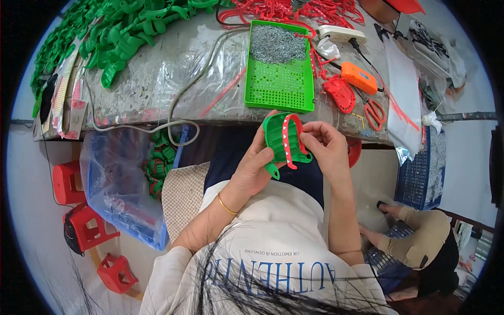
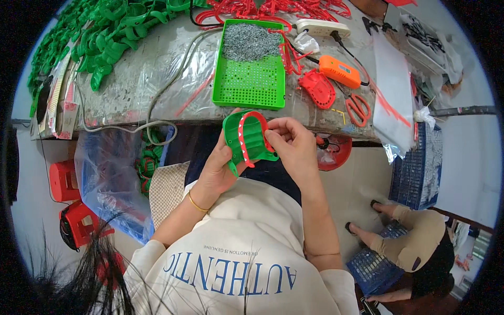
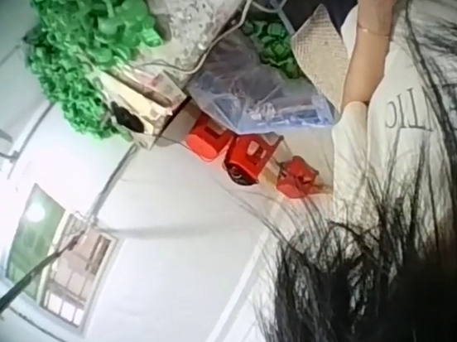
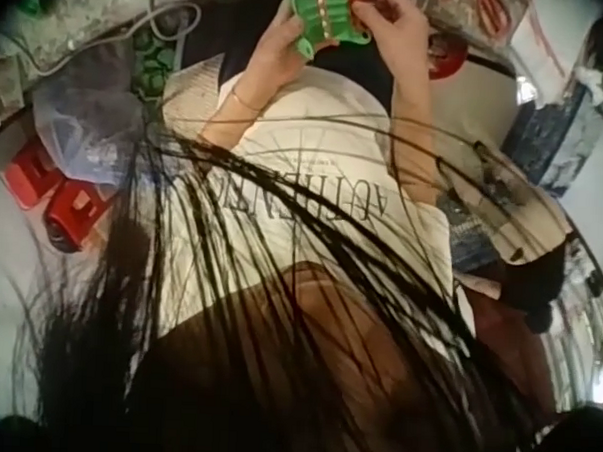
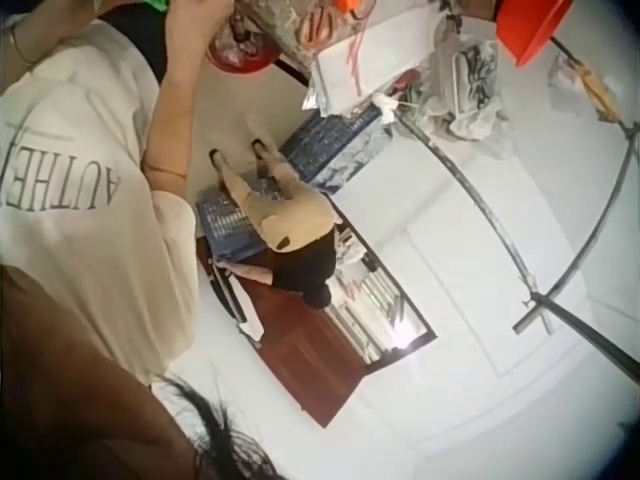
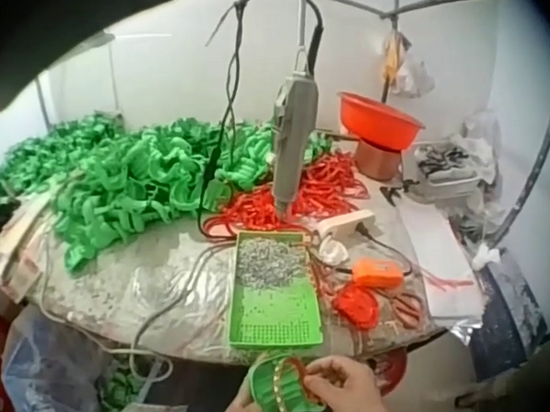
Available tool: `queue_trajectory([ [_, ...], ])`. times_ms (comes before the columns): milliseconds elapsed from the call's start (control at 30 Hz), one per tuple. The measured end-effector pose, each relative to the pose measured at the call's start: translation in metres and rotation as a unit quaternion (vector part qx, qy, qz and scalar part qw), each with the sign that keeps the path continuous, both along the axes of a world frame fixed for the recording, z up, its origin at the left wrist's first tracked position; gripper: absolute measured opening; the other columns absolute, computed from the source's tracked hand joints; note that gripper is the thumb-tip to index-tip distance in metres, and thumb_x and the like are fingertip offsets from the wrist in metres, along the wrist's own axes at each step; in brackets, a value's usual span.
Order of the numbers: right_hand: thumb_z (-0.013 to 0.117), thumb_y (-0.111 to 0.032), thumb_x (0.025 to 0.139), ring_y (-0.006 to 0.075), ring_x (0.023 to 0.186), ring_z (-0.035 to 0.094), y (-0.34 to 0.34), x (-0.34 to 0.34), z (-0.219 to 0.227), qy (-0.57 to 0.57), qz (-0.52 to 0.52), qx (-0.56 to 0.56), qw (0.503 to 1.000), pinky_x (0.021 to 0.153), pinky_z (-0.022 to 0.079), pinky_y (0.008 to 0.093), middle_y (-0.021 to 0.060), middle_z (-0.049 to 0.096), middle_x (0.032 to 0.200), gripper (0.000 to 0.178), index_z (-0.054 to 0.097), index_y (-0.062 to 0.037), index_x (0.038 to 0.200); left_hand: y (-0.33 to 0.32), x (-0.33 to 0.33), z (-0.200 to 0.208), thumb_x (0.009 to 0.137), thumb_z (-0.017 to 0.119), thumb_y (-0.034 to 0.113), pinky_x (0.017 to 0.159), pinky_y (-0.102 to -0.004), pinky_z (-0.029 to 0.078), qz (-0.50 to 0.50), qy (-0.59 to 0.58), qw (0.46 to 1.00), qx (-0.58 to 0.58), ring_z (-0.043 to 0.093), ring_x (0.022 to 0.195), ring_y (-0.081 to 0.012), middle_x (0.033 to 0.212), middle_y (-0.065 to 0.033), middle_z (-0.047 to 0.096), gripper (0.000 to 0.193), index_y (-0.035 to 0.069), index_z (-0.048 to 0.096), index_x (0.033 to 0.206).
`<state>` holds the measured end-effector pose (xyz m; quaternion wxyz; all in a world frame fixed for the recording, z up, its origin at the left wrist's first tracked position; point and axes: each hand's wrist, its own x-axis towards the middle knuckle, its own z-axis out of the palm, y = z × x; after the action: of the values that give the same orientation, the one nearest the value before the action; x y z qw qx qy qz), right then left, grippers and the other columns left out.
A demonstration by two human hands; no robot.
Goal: Assembling green plastic components using an electric screwdriver at a factory workbench.
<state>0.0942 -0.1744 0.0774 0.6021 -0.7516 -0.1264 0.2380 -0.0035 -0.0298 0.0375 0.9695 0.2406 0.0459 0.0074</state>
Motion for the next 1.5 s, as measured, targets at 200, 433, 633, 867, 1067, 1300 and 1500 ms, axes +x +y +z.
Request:
queue_trajectory([
  [200, 0.065, -0.005, 0.084, 0.0026, 0.067, 0.054, 0.005, -0.002, 0.000, -0.008, -0.012, -0.015, 1.000, 0.062, 0.044, 0.0175, -0.0003, 0.063, 0.081, 0.015, 0.062, 0.0014, 0.097, 0.002, -0.001, -0.002, 0.078, 0.074, 0.033, 0.099, -0.0383, 0.043, -0.003, 0.003, 1.000, 0.004, 0.044, 0.126, -0.0208, 0.142, -0.0050, 0.039, 0.092, 0.018, 0.017, 0.149],
  [433, 0.066, -0.003, 0.082, 0.0009, 0.062, 0.049, 0.009, -0.007, -0.004, -0.046, -0.038, -0.083, 0.995, 0.056, 0.040, 0.0164, -0.0017, 0.061, 0.076, 0.011, 0.063, 0.0004, 0.093, 0.001, -0.003, -0.003, 0.074, 0.078, 0.026, 0.102, -0.0323, 0.037, 0.005, 0.033, 0.999, 0.024, 0.043, 0.124, -0.0177, 0.140, -0.0048, 0.040, 0.095, 0.015, 0.020, 0.148],
  [633, 0.066, -0.002, 0.082, 0.0004, 0.060, 0.047, 0.011, -0.009, -0.007, -0.064, -0.048, -0.106, 0.991, 0.054, 0.038, 0.0158, -0.0024, 0.059, 0.074, 0.010, 0.063, 0.0000, 0.092, -0.001, -0.002, -0.002, 0.071, 0.079, 0.023, 0.104, -0.0318, 0.034, 0.024, 0.032, 0.998, 0.058, 0.041, 0.125, -0.0177, 0.138, -0.0055, 0.040, 0.095, 0.014, 0.023, 0.147],
  [867, 0.065, -0.002, 0.083, 0.0006, 0.062, 0.047, 0.010, -0.008, -0.011, -0.052, -0.033, -0.088, 0.994, 0.057, 0.039, 0.0157, -0.0040, 0.057, 0.075, 0.009, 0.062, -0.0010, 0.092, 0.002, -0.002, -0.002, 0.075, 0.074, 0.018, 0.103, -0.0333, 0.037, 0.016, 0.043, 0.996, 0.080, 0.042, 0.124, -0.0171, 0.137, -0.0054, 0.041, 0.087, 0.015, 0.024, 0.146],
  [1067, 0.065, -0.001, 0.080, 0.0049, 0.077, 0.052, 0.003, -0.006, -0.001, 0.072, 0.031, 0.050, 0.996, 0.065, 0.044, 0.0177, 0.0012, 0.057, 0.093, 0.032, 0.054, -0.0031, 0.110, 0.010, -0.009, 0.000, 0.073, 0.067, 0.035, 0.097, -0.0491, 0.045, -0.067, 0.052, 0.993, -0.076, 0.049, 0.121, -0.0290, 0.139, -0.0091, 0.042, 0.088, 0.023, 0.022, 0.147],
  [1300, 0.066, -0.004, 0.079, 0.0088, 0.083, 0.055, 0.002, -0.006, 0.002, 0.136, 0.081, 0.106, 0.982, 0.068, 0.048, 0.0221, 0.0051, 0.056, 0.104, 0.047, 0.046, -0.0030, 0.122, 0.005, -0.007, -0.008, 0.074, 0.069, 0.041, 0.094, -0.0531, 0.046, -0.085, 0.048, 0.975, -0.199, 0.054, 0.112, -0.0363, 0.134, -0.0122, 0.046, 0.083, 0.025, 0.028, 0.144],
  [1500, 0.066, -0.010, 0.084, 0.0090, 0.083, 0.056, 0.000, 0.044, 0.012, -0.092, -0.031, 0.009, 0.995, 0.073, 0.047, 0.0228, 0.0031, 0.060, 0.099, 0.029, 0.057, -0.0011, 0.111, 0.011, -0.004, -0.013, 0.074, 0.070, 0.041, 0.094, -0.0518, 0.046, -0.093, 0.028, 0.974, -0.205, 0.055, 0.110, -0.0369, 0.127, -0.0147, 0.051, 0.081, 0.025, 0.030, 0.143],
])
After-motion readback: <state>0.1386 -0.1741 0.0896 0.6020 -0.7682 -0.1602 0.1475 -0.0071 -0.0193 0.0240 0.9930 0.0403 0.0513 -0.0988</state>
